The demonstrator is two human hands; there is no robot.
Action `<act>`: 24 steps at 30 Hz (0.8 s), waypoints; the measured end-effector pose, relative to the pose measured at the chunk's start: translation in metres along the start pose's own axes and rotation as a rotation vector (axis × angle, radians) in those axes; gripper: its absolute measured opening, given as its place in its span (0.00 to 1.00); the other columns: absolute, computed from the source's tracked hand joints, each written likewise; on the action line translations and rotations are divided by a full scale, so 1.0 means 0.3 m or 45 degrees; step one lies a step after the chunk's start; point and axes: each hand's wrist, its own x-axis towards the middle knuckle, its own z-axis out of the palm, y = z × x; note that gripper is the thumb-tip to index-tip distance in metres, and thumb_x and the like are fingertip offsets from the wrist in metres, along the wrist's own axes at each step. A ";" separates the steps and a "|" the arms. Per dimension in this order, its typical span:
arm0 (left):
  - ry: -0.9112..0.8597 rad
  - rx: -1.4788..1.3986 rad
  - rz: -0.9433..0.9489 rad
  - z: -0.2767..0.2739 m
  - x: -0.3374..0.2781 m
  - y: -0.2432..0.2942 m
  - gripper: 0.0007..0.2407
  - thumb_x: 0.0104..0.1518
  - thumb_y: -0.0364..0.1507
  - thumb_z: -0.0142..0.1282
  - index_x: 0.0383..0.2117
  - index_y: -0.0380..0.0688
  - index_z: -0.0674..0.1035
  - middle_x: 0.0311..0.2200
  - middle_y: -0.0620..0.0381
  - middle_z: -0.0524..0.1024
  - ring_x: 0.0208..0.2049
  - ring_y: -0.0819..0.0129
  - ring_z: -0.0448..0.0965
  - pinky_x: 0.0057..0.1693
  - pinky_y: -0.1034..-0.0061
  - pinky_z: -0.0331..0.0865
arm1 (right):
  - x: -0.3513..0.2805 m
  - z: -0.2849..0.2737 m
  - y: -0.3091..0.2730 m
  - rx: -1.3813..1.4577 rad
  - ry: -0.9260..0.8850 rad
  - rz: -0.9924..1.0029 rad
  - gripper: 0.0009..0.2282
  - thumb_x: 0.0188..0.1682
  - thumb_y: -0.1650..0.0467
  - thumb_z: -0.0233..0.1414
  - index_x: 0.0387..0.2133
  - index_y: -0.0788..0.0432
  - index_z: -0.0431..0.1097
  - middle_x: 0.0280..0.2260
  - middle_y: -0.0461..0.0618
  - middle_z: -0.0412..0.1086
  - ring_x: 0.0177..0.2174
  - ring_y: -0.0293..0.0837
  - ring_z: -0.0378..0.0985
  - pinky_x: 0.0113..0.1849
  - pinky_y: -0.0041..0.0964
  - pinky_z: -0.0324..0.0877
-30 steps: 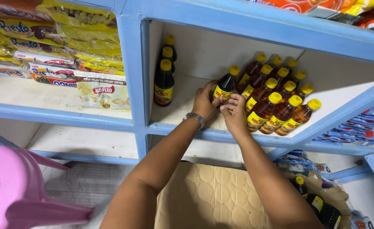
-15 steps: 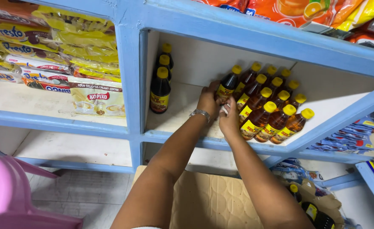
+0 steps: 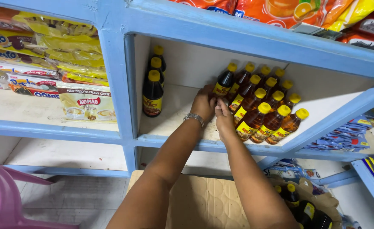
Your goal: Stocking and organizing condiment bottles on a lower grocery store shelf.
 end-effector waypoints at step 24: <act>-0.262 0.274 0.013 -0.002 0.012 -0.011 0.27 0.57 0.28 0.53 0.67 0.50 0.65 0.54 0.40 0.75 0.55 0.44 0.75 0.61 0.59 0.67 | 0.142 -0.016 0.038 0.199 -0.107 0.402 0.33 0.56 0.61 0.47 0.71 0.55 0.39 0.72 0.53 0.41 0.70 0.48 0.39 0.66 0.47 0.36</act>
